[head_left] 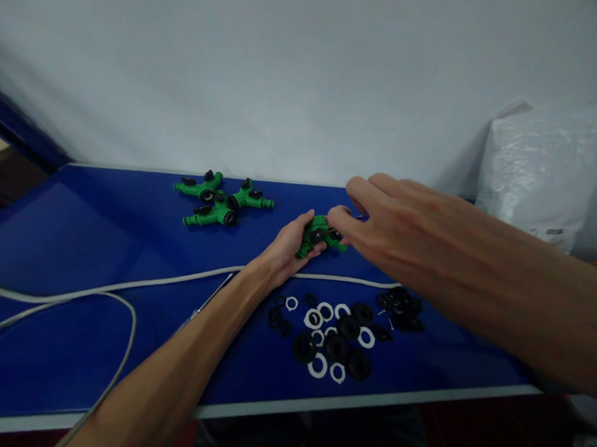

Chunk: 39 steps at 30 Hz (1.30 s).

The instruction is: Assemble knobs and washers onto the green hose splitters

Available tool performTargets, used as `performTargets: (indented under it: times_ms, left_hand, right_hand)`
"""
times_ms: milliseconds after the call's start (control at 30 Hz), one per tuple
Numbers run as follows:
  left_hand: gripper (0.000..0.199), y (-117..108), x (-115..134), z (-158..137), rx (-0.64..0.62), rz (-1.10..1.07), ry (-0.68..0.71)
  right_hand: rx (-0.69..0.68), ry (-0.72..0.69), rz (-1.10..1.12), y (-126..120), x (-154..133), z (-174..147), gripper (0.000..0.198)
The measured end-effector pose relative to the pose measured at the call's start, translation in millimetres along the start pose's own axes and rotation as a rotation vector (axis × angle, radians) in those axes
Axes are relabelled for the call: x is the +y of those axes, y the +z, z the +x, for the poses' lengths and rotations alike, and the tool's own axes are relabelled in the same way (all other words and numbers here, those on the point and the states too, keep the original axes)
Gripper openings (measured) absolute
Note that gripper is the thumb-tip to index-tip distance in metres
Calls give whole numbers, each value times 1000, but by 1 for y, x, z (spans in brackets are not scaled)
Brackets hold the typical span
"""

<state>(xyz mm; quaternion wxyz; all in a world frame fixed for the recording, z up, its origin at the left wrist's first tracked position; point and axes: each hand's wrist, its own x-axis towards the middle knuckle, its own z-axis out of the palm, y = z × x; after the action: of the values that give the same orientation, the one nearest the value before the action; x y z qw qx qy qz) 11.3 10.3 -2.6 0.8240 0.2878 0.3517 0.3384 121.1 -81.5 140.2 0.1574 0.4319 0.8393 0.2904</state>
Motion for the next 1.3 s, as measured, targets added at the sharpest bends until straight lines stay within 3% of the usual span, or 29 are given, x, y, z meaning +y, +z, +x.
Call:
performTargets:
  times_ms: [200,500,667,1033,1300]
  left_hand:
    - [27,1,0,-2,-12,-10,9]
    - [30,-3,-1,5,-74,-29,12]
    - [27,0,-1,1,-35,-16,2]
    - [27,0,0,0,-35,-35,-9]
    - [22,0,-2,-1,-7,-42,6]
  right_hand:
    - [38,-67,37,4,-1,-3,20]
    - [-139,-21,-27,-6,4,3,22]
    - [-1,-44,21,-4,0,0,28]
    - [-17,-80,-98,-1,3,-2,25]
    - [6,-76,25,2,3,-3,24]
